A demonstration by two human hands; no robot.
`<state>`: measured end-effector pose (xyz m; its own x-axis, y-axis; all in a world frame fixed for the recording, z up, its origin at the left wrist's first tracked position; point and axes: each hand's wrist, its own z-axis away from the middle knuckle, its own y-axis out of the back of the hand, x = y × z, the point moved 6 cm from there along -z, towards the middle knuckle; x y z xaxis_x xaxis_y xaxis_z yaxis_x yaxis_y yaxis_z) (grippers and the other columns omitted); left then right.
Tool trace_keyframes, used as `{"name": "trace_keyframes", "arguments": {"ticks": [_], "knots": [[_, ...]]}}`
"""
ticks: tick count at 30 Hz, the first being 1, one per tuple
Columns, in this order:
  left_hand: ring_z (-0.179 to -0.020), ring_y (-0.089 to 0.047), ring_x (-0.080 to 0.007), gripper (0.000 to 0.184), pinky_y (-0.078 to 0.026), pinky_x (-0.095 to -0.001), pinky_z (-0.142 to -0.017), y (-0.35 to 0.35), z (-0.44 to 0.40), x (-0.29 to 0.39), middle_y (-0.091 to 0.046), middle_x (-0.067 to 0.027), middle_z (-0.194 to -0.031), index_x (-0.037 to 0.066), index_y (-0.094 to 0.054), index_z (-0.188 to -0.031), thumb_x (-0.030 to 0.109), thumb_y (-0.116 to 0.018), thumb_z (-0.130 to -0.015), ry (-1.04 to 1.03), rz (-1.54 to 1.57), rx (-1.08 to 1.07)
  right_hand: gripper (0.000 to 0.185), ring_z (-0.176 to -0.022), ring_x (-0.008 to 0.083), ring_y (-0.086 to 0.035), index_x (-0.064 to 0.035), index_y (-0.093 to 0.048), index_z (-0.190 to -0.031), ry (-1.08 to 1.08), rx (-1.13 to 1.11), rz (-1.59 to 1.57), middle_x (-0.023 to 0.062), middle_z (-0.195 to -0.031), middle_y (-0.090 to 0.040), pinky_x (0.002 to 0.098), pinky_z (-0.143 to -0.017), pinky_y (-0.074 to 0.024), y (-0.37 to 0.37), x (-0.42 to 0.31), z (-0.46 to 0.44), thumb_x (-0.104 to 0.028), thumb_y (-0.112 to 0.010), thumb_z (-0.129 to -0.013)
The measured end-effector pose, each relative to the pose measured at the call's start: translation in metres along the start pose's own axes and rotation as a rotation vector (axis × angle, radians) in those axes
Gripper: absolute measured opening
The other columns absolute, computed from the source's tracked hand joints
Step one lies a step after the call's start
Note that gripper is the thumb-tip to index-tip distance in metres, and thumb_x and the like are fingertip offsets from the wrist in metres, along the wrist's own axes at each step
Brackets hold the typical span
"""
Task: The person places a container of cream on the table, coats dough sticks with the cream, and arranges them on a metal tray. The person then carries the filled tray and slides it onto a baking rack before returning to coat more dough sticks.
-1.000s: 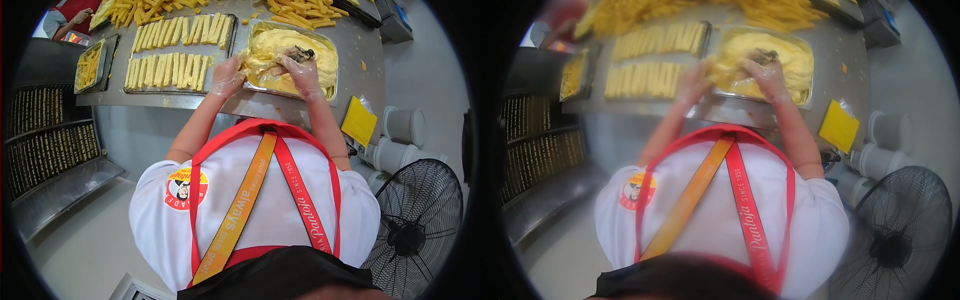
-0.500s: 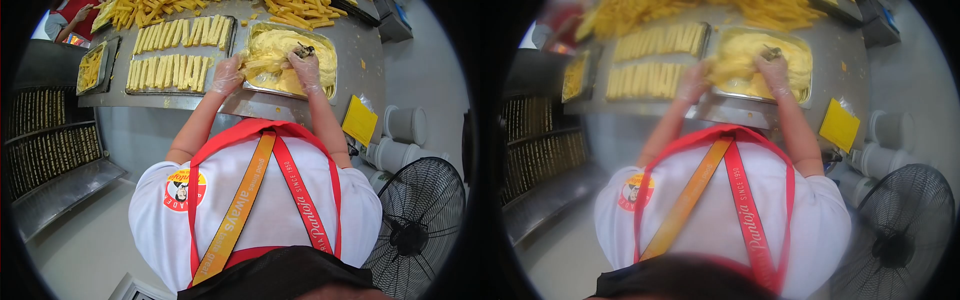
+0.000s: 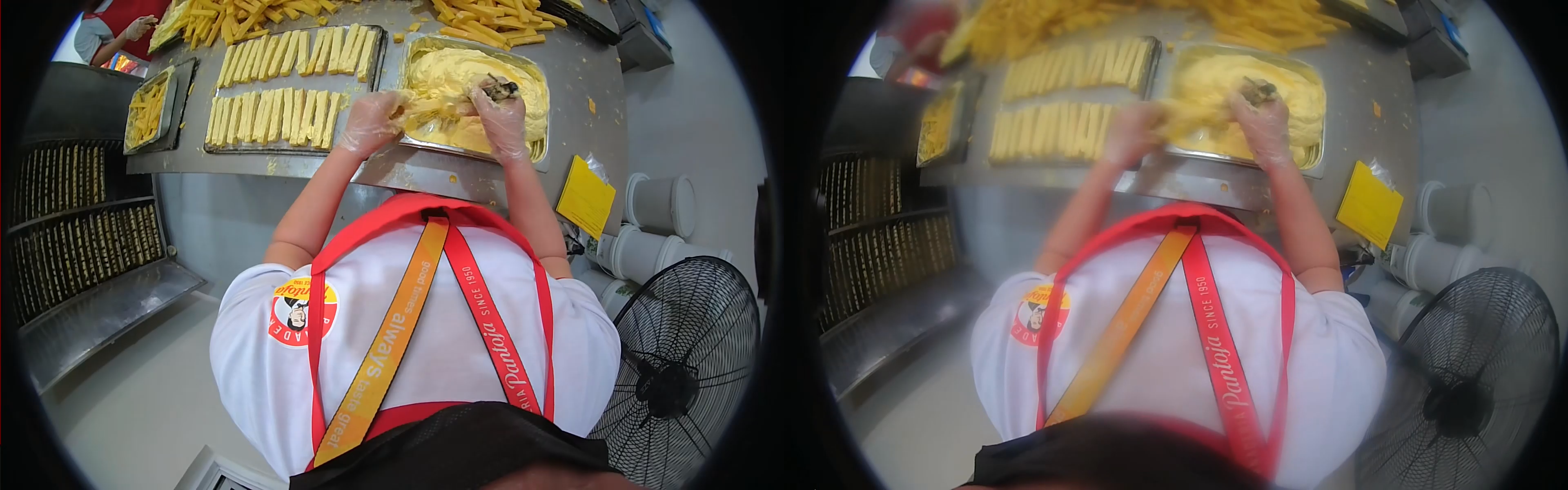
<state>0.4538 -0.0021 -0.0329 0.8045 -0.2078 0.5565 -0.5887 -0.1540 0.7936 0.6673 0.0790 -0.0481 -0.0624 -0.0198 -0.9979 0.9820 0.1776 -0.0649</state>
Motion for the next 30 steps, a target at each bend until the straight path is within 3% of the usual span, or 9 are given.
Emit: {"name": "trace_keyframes", "arguments": {"ticks": [3, 7, 9, 13, 16, 17, 22, 27, 30], "knots": [[-0.075, -0.061, -0.0316, 0.031, -0.050, -0.0427, -0.063, -0.011, 0.011, -0.002, -0.061, -0.0098, -0.076, 0.007, -0.060, -0.100, 0.012, -0.069, -0.071, -0.354, -0.152, 0.071, 0.018, -0.070, 0.0146, -0.064, 0.0016, -0.065, -0.089, -0.022, -0.102, -0.120, 0.0066, -0.082, -0.066, 0.0288, -0.065, -0.0518, -0.014, -0.021, -0.001, -0.015, -0.068, -0.084], [-0.077, -0.060, -0.0307, 0.034, -0.049, -0.0428, -0.062, -0.005, 0.013, 0.007, -0.059, -0.0090, -0.078, 0.007, -0.057, -0.105, 0.014, -0.067, -0.074, -0.497, -0.222, 0.073, 0.014, -0.065, 0.0156, -0.065, 0.0011, -0.060, -0.093, -0.108, -0.073, 0.486, 0.0064, -0.085, -0.063, 0.0263, -0.055, -0.0549, 0.003, 0.006, -0.034, -0.011, -0.066, -0.087], [-0.075, -0.060, -0.0307, 0.031, -0.049, -0.0431, -0.062, -0.005, 0.013, 0.006, -0.059, -0.0088, -0.076, 0.008, -0.058, -0.104, 0.014, -0.066, -0.075, -0.486, -0.244, 0.106, 0.014, -0.063, 0.0152, -0.064, 0.0005, -0.061, -0.090, -0.052, -0.063, 0.344, 0.0055, -0.082, -0.063, 0.0269, -0.055, -0.0542, -0.005, -0.010, -0.025, -0.011, -0.066, -0.086], [-0.073, -0.060, -0.0311, 0.026, -0.048, -0.0437, -0.061, -0.007, 0.017, 0.006, -0.059, -0.0103, -0.074, 0.011, -0.060, -0.101, 0.014, -0.065, -0.076, -0.372, -0.213, 0.078, 0.015, -0.061, 0.0146, -0.062, 0.0008, -0.062, -0.086, -0.056, -0.143, -0.191, 0.0049, -0.078, -0.062, 0.0283, -0.056, -0.0533, -0.027, -0.033, -0.006, -0.013, -0.066, -0.084], [-0.071, -0.059, -0.0313, 0.020, -0.047, -0.0444, -0.061, -0.005, 0.025, -0.002, -0.059, -0.0111, -0.072, 0.011, -0.063, -0.096, 0.014, -0.067, -0.076, -0.292, -0.110, 0.166, 0.021, -0.065, 0.0170, -0.066, 0.0006, -0.065, -0.087, -0.096, -0.142, 0.254, 0.0073, -0.075, -0.066, 0.0317, -0.061, -0.0521, -0.010, 0.007, -0.027, -0.019, -0.068, -0.079], [-0.070, -0.059, -0.0314, 0.019, -0.047, -0.0448, -0.061, 0.000, 0.031, -0.001, -0.058, -0.0114, -0.071, 0.011, -0.063, -0.094, 0.014, -0.067, -0.076, -0.238, -0.058, 0.189, 0.022, -0.066, 0.0190, -0.067, 0.0023, -0.065, -0.085, -0.154, -0.046, 0.530, 0.0102, -0.075, -0.067, 0.0330, -0.061, -0.0528, 0.002, 0.017, -0.034, -0.019, -0.068, -0.080], [-0.067, -0.059, -0.0333, 0.016, -0.047, -0.0465, -0.062, 0.037, 0.086, -0.024, -0.058, -0.0117, -0.070, 0.009, -0.062, -0.086, 0.016, -0.071, -0.074, 0.111, -0.135, 0.497, 0.024, -0.065, 0.0212, -0.068, 0.0039, -0.065, -0.085, -0.089, 0.041, 0.406, 0.0134, -0.073, -0.067, 0.0339, -0.061, -0.0529, 0.006, 0.011, -0.019, -0.019, -0.068, -0.081], [-0.069, -0.060, -0.0334, 0.020, -0.048, -0.0469, -0.063, 0.019, 0.112, -0.076, -0.058, -0.0112, -0.069, 0.010, -0.061, -0.083, 0.024, -0.072, -0.073, 0.286, -0.329, 0.317, 0.022, -0.062, 0.0217, -0.067, 0.0032, -0.066, -0.087, -0.065, 0.030, 0.425, 0.0128, -0.071, -0.067, 0.0337, -0.060, -0.0522, 0.002, 0.015, -0.021, -0.019, -0.068, -0.082], [-0.073, -0.059, -0.0342, 0.032, -0.048, -0.0477, -0.066, 0.008, 0.115, -0.096, -0.058, -0.0131, -0.072, 0.009, -0.061, -0.081, 0.036, -0.074, -0.070, 0.425, -0.399, 0.175, 0.020, -0.064, 0.0204, -0.065, 0.0008, -0.067, -0.088, -0.040, -0.031, 0.711, 0.0123, -0.074, -0.067, 0.0333, -0.061, -0.0516, -0.008, -0.005, -0.017, -0.018, -0.069, -0.081]]}}
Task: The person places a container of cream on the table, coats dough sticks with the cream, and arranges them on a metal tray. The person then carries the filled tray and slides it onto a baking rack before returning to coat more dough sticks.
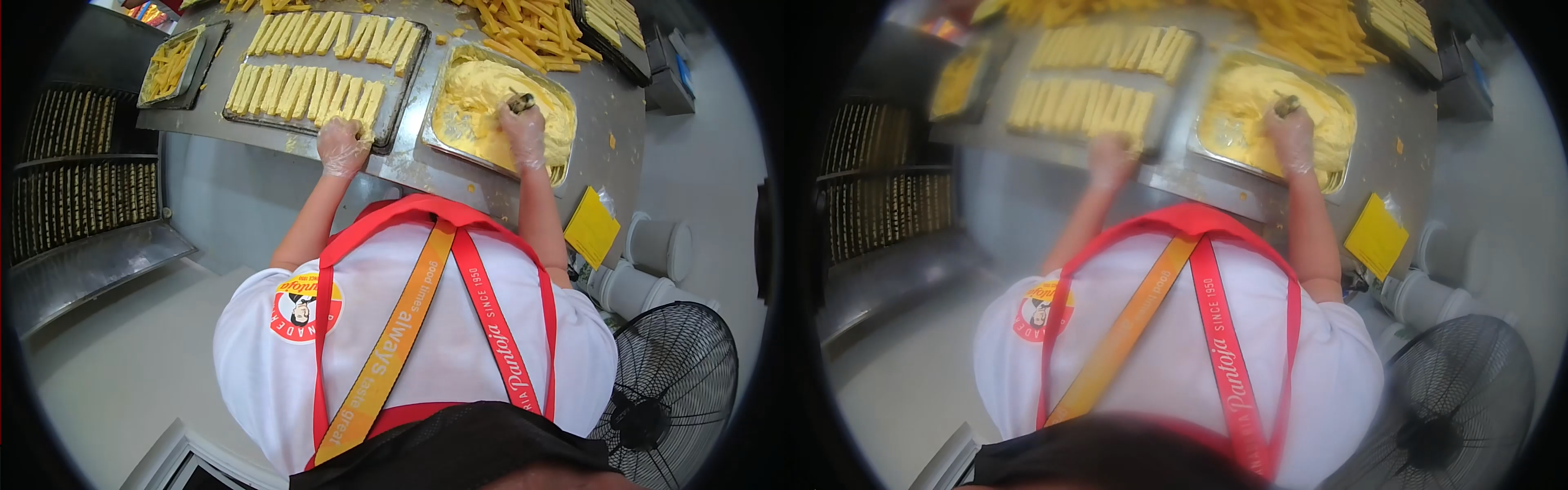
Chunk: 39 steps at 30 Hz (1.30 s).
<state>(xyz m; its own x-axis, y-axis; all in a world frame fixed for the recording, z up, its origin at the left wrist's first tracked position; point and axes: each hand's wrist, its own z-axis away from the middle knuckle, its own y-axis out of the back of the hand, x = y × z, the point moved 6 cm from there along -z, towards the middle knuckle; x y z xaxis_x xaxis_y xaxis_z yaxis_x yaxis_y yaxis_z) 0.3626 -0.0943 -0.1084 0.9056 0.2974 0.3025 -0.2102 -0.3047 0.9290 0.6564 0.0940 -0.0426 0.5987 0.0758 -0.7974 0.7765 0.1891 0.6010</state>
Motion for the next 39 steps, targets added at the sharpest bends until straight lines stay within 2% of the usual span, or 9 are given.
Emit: {"name": "trace_keyframes", "arguments": {"ticks": [4, 9, 16, 19, 24, 27, 30, 36, 39], "knots": [[-0.080, -0.058, -0.0358, 0.053, -0.047, -0.0473, -0.069, 0.028, -0.016, 0.011, -0.058, -0.0169, -0.079, 0.007, -0.060, -0.081, 0.054, -0.078, -0.065, 0.047, -0.105, -0.028, 0.016, -0.066, 0.0170, -0.059, -0.0012, -0.064, -0.095, 0.325, -0.213, -0.305, 0.0093, -0.074, -0.062, 0.0317, -0.063, -0.0498, -0.030, -0.027, 0.034, -0.013, -0.066, -0.084], [-0.088, -0.057, -0.0369, 0.049, -0.045, -0.0474, -0.075, 0.060, -0.069, 0.036, -0.058, -0.0183, -0.088, 0.006, -0.058, -0.092, 0.049, -0.075, -0.073, -0.175, 0.052, 0.213, 0.013, -0.071, 0.0130, -0.059, -0.0022, -0.065, -0.096, -0.073, -0.299, -0.475, 0.0031, -0.079, -0.062, 0.0295, -0.065, -0.0497, -0.034, 0.009, -0.002, -0.010, -0.068, -0.086], [-0.100, -0.057, -0.0374, 0.055, -0.045, -0.0458, -0.085, 0.000, -0.239, 0.109, -0.062, -0.0190, -0.104, 0.004, -0.053, -0.125, 0.039, -0.067, -0.084, -0.388, 0.340, 0.166, 0.012, -0.078, 0.0252, -0.063, -0.0052, -0.066, -0.092, 0.569, -0.274, -0.081, 0.0131, -0.084, -0.064, 0.0349, -0.071, -0.0510, -0.030, -0.050, 0.034, -0.008, -0.071, -0.081], [-0.107, -0.058, -0.0370, 0.060, -0.046, -0.0436, -0.090, -0.051, -0.320, 0.143, -0.061, -0.0208, -0.118, 0.006, -0.050, -0.133, 0.038, -0.067, -0.085, -0.416, 0.335, 0.141, 0.014, -0.082, 0.0303, -0.063, -0.0071, -0.067, -0.097, -0.120, -0.248, -0.458, 0.0162, -0.085, -0.063, 0.0374, -0.072, -0.0517, -0.035, 0.019, -0.003, -0.009, -0.068, -0.082], [-0.099, -0.065, -0.0330, 0.043, -0.050, -0.0394, -0.086, -0.182, -0.414, 0.144, -0.067, -0.0184, -0.112, 0.008, -0.063, -0.120, 0.029, -0.070, -0.083, -0.189, 0.806, -0.078, 0.016, -0.080, 0.0227, -0.064, -0.0028, -0.067, -0.095, 0.482, -0.117, 0.060, 0.0135, -0.088, -0.065, 0.0323, -0.071, -0.0518, -0.031, -0.036, 0.008, -0.013, -0.072, -0.084], [-0.088, -0.068, -0.0294, 0.030, -0.052, -0.0363, -0.080, -0.152, -0.384, 0.151, -0.071, -0.0149, -0.097, 0.009, -0.070, -0.105, 0.024, -0.070, -0.079, -0.281, 0.760, 0.029, 0.025, -0.077, 0.0291, -0.061, -0.0043, -0.066, -0.105, -0.041, -0.479, -0.456, 0.0152, -0.087, -0.063, 0.0338, -0.071, -0.0514, -0.056, -0.028, 0.024, -0.013, -0.072, -0.082], [-0.085, -0.069, -0.0264, 0.028, -0.053, -0.0351, -0.079, -0.067, -0.327, 0.148, -0.072, -0.0131, -0.091, 0.011, -0.072, -0.103, 0.025, -0.070, -0.078, -0.206, 0.807, 0.167, 0.026, -0.081, 0.0245, -0.063, -0.0020, -0.066, -0.104, -0.119, -0.123, -0.517, 0.0136, -0.091, -0.065, 0.0330, -0.072, -0.0522, -0.042, 0.012, -0.015, -0.016, -0.073, -0.083], [-0.082, -0.068, -0.0234, 0.035, -0.052, -0.0342, -0.078, 0.005, -0.203, 0.107, -0.072, -0.0122, -0.099, 0.010, -0.070, -0.111, 0.027, -0.069, -0.081, -0.216, 0.692, -0.052, 0.018, -0.089, 0.0137, -0.063, -0.0016, -0.066, -0.099, 0.509, -0.299, -0.091, 0.0083, -0.098, -0.068, 0.0305, -0.074, -0.0535, -0.038, -0.045, 0.035, -0.014, -0.071, -0.087], [-0.081, -0.068, -0.0234, 0.035, -0.052, -0.0358, -0.077, 0.014, -0.134, 0.102, -0.072, -0.0145, -0.098, 0.010, -0.069, -0.114, 0.024, -0.068, -0.082, -0.030, 0.948, -0.402, 0.019, -0.084, 0.0166, -0.065, -0.0005, -0.066, -0.098, -0.097, -0.360, -0.333, 0.0082, -0.091, -0.069, 0.0306, -0.075, -0.0529, -0.024, -0.016, 0.021, -0.013, -0.071, -0.086]]}}
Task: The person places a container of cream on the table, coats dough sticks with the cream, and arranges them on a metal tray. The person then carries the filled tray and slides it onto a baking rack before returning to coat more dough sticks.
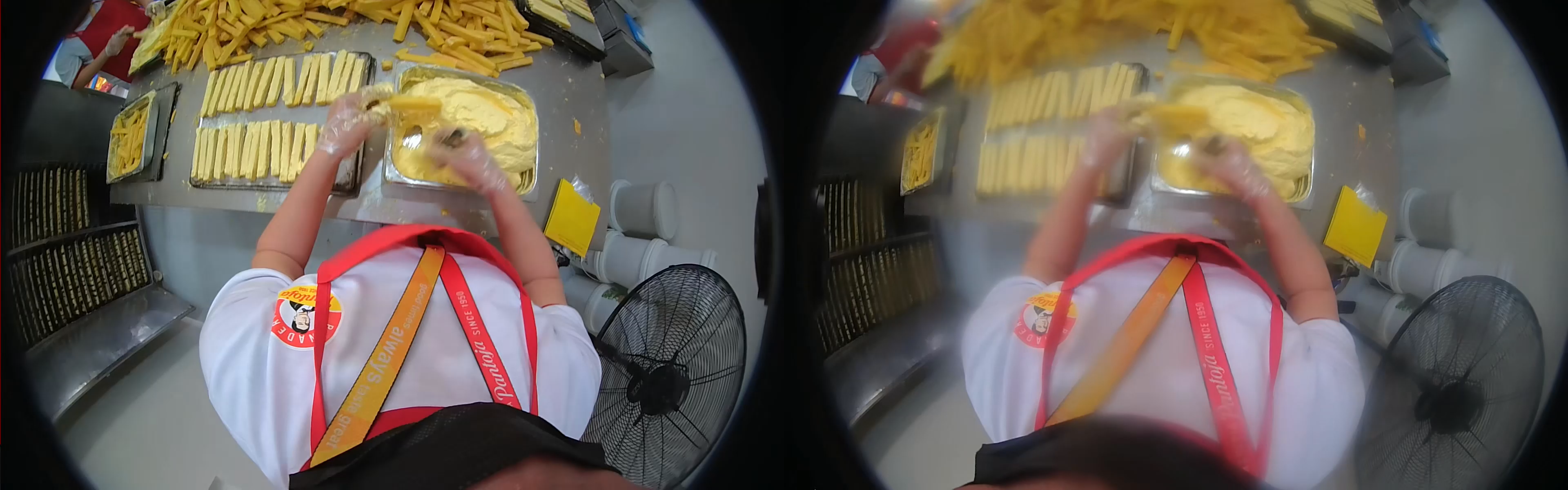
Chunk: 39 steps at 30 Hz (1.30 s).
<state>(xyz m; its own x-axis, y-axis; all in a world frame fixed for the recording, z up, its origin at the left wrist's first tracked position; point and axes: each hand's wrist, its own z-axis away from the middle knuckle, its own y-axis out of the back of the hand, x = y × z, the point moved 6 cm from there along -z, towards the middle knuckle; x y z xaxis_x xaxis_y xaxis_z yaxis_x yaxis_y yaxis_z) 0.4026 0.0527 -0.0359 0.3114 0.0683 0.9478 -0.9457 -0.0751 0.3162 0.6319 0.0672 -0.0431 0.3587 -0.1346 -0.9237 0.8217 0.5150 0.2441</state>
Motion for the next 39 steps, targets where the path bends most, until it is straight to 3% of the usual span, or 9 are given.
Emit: {"name": "trace_keyframes", "arguments": {"ticks": [1, 3, 6, 10, 14, 22, 31, 34, 39], "knots": [[-0.082, -0.068, -0.0248, 0.035, -0.052, -0.0366, -0.078, -0.005, 0.017, -0.003, -0.071, -0.0160, -0.098, 0.009, -0.069, -0.114, 0.023, -0.068, -0.081, -0.029, -0.019, 0.001, 0.018, -0.083, 0.0169, -0.065, -0.0003, -0.066, -0.098, -0.056, 0.081, 0.004, 0.0078, -0.089, -0.069, 0.0303, -0.075, -0.0529, 0.016, 0.006, -0.008, -0.013, -0.071, -0.085], [-0.084, -0.068, -0.0275, 0.035, -0.052, -0.0384, -0.079, -0.019, 0.040, -0.008, -0.070, -0.0192, -0.097, 0.007, -0.069, -0.113, 0.020, -0.068, -0.081, -0.097, -0.056, 0.008, 0.024, -0.079, 0.0158, -0.065, 0.0005, -0.067, -0.102, 0.233, 0.369, 0.364, 0.0070, -0.085, -0.069, 0.0308, -0.072, -0.0526, 0.042, -0.003, -0.016, -0.015, -0.071, -0.085], [-0.082, -0.063, -0.0391, 0.037, -0.050, -0.0466, -0.073, -0.031, 0.053, -0.011, -0.066, -0.0219, -0.086, 0.004, -0.063, -0.112, 0.018, -0.067, -0.078, -0.305, -0.375, 0.144, 0.023, -0.079, 0.0133, -0.065, 0.0003, -0.066, -0.101, 0.376, 0.433, 0.160, 0.0044, -0.086, -0.068, 0.0298, -0.072, -0.0530, 0.038, -0.005, 0.001, -0.013, -0.072, -0.084], [-0.077, -0.060, -0.0424, 0.034, -0.046, -0.0513, -0.066, -0.041, 0.051, -0.011, -0.063, -0.0209, -0.079, 0.005, -0.057, -0.108, 0.018, -0.066, -0.078, -0.397, -0.484, 0.200, 0.021, -0.075, 0.0146, -0.065, 0.0010, -0.065, -0.098, 0.212, 0.163, -0.567, 0.0064, -0.088, -0.067, 0.0283, -0.069, -0.0539, 0.015, -0.007, 0.006, -0.011, -0.072, -0.082], [-0.075, -0.060, -0.0425, 0.028, -0.046, -0.0521, -0.065, -0.042, 0.051, -0.014, -0.062, -0.0209, -0.078, 0.005, -0.055, -0.102, 0.016, -0.065, -0.078, -0.426, -0.481, 0.212, 0.015, -0.071, 0.0139, -0.064, 0.0009, -0.065, -0.096, 0.117, 0.355, -0.342, 0.0051, -0.085, -0.065, 0.0285, -0.067, -0.0534, 0.037, 0.033, -0.019, -0.008, -0.069, -0.084], [-0.074, -0.061, -0.0416, 0.031, -0.046, -0.0520, -0.065, -0.048, 0.046, -0.018, -0.063, -0.0207, -0.078, 0.006, -0.054, -0.103, 0.018, -0.066, -0.077, -0.377, -0.493, 0.203, 0.013, -0.070, 0.0123, -0.062, 0.0000, -0.065, -0.094, 0.264, 0.225, -0.370, 0.0045, -0.082, -0.065, 0.0280, -0.066, -0.0513, 0.015, 0.004, -0.001, -0.008, -0.063, -0.084], [-0.079, -0.066, -0.0347, 0.032, -0.051, -0.0417, -0.071, -0.039, 0.039, -0.017, -0.068, -0.0182, -0.086, 0.005, -0.068, -0.093, 0.030, -0.074, -0.073, -0.038, -0.321, 0.203, 0.013, -0.073, 0.0123, -0.063, -0.0023, -0.063, -0.098, 0.331, 0.266, -0.569, 0.0032, -0.087, -0.062, 0.0258, -0.064, -0.0562, 0.012, 0.005, 0.013, -0.003, -0.067, -0.086], [-0.082, -0.066, -0.0344, 0.033, -0.051, -0.0414, -0.072, -0.036, 0.035, -0.024, -0.068, -0.0187, -0.087, 0.004, -0.070, -0.089, 0.032, -0.073, -0.072, 0.034, -0.307, 0.162, 0.016, -0.076, 0.0115, -0.061, -0.0022, -0.064, -0.100, 0.239, 0.381, -0.387, 0.0020, -0.087, -0.064, 0.0262, -0.066, -0.0527, 0.025, 0.033, -0.002, -0.005, -0.068, -0.085], [-0.079, -0.064, -0.0341, 0.026, -0.051, -0.0436, -0.071, -0.040, 0.047, 0.002, -0.067, -0.0169, -0.086, 0.007, -0.066, -0.092, 0.023, -0.072, -0.072, -0.303, -0.523, 0.095, 0.012, -0.074, 0.0113, -0.062, -0.0007, -0.065, -0.096, 0.286, 0.412, -0.529, 0.0027, -0.086, -0.065, 0.0273, -0.065, -0.0522, 0.025, 0.006, 0.009, -0.007, -0.066, -0.085]]}}
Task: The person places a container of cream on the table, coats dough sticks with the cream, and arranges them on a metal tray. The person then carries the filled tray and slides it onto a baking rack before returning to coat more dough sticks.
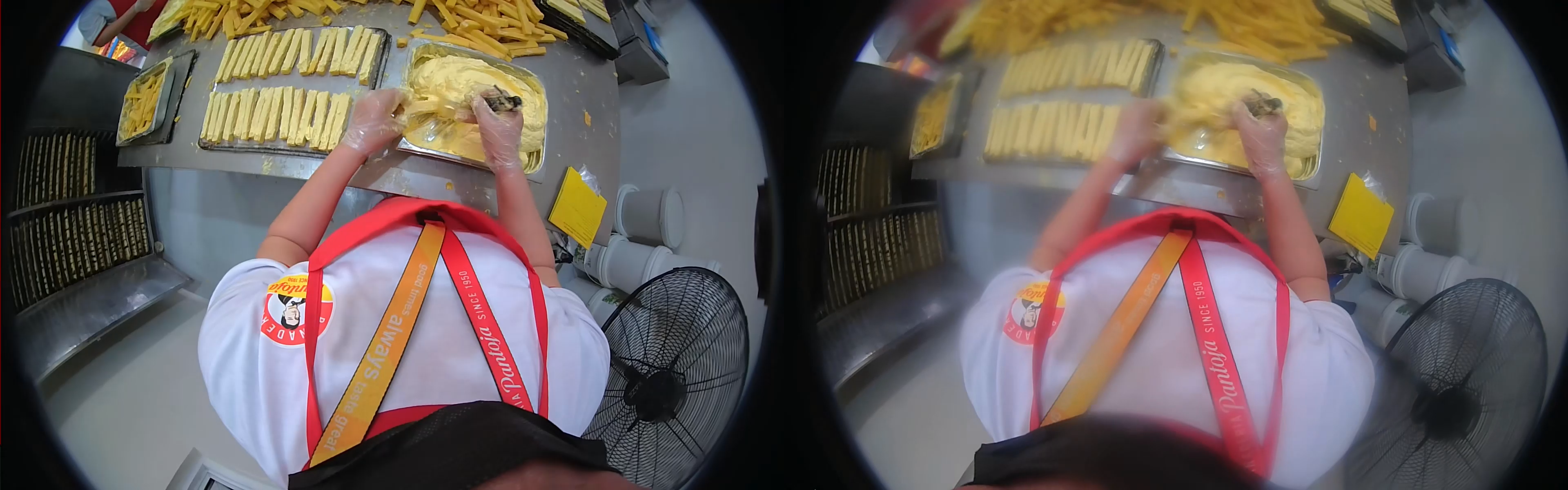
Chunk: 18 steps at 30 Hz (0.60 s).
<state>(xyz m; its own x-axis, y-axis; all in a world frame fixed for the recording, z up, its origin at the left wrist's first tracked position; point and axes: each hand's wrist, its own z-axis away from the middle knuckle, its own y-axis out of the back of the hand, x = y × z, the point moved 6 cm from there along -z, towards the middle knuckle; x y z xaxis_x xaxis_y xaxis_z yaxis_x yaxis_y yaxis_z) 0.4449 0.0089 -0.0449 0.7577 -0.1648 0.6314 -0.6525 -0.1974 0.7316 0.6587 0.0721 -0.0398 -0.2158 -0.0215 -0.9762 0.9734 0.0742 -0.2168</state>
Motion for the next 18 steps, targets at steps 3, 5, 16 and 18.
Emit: {"name": "trace_keyframes", "arguments": {"ticks": [3, 5, 16, 18], "knots": [[-0.078, -0.064, -0.0330, 0.026, -0.051, -0.0437, -0.070, 0.002, 0.011, 0.009, -0.066, -0.0146, -0.087, 0.009, -0.062, -0.096, 0.017, -0.070, -0.073, -0.312, -0.107, 0.033, 0.013, -0.072, 0.0126, -0.063, 0.0013, -0.064, -0.091, -0.077, -0.114, -0.034, 0.0055, -0.084, -0.066, 0.0280, -0.065, -0.0523, -0.007, 0.000, -0.008, -0.009, -0.064, -0.083], [-0.079, -0.064, -0.0324, 0.027, -0.051, -0.0431, -0.070, -0.002, 0.015, 0.007, -0.066, -0.0135, -0.088, 0.009, -0.061, -0.098, 0.015, -0.069, -0.074, -0.440, -0.162, 0.052, 0.016, -0.069, 0.0160, -0.065, 0.0023, -0.063, -0.095, -0.132, -0.127, 0.233, 0.0067, -0.088, -0.065, 0.0283, -0.062, -0.0543, 0.003, 0.017, -0.028, -0.009, -0.066, -0.084], [-0.073, -0.060, -0.0315, 0.025, -0.048, -0.0444, -0.063, -0.009, 0.031, 0.017, -0.061, -0.0105, -0.079, 0.009, -0.060, -0.094, 0.018, -0.070, -0.073, -0.364, -0.268, 0.118, 0.015, -0.066, 0.0167, -0.064, -0.0001, -0.061, -0.095, -0.138, -0.293, 0.406, 0.0065, -0.087, -0.063, 0.0282, -0.059, -0.0553, -0.005, 0.018, -0.044, -0.010, -0.067, -0.085], [-0.072, -0.060, -0.0308, 0.022, -0.048, -0.0441, -0.062, 0.004, 0.048, 0.026, -0.061, -0.0104, -0.078, 0.010, -0.060, -0.090, 0.018, -0.070, -0.073, -0.325, -0.177, 0.245, 0.020, -0.067, 0.0173, -0.064, 0.0004, -0.064, -0.091, -0.060, -0.205, 0.667, 0.0077, -0.081, -0.066, 0.0305, -0.063, -0.0527, 0.014, 0.024, -0.051, -0.017, -0.068, -0.082]]}}
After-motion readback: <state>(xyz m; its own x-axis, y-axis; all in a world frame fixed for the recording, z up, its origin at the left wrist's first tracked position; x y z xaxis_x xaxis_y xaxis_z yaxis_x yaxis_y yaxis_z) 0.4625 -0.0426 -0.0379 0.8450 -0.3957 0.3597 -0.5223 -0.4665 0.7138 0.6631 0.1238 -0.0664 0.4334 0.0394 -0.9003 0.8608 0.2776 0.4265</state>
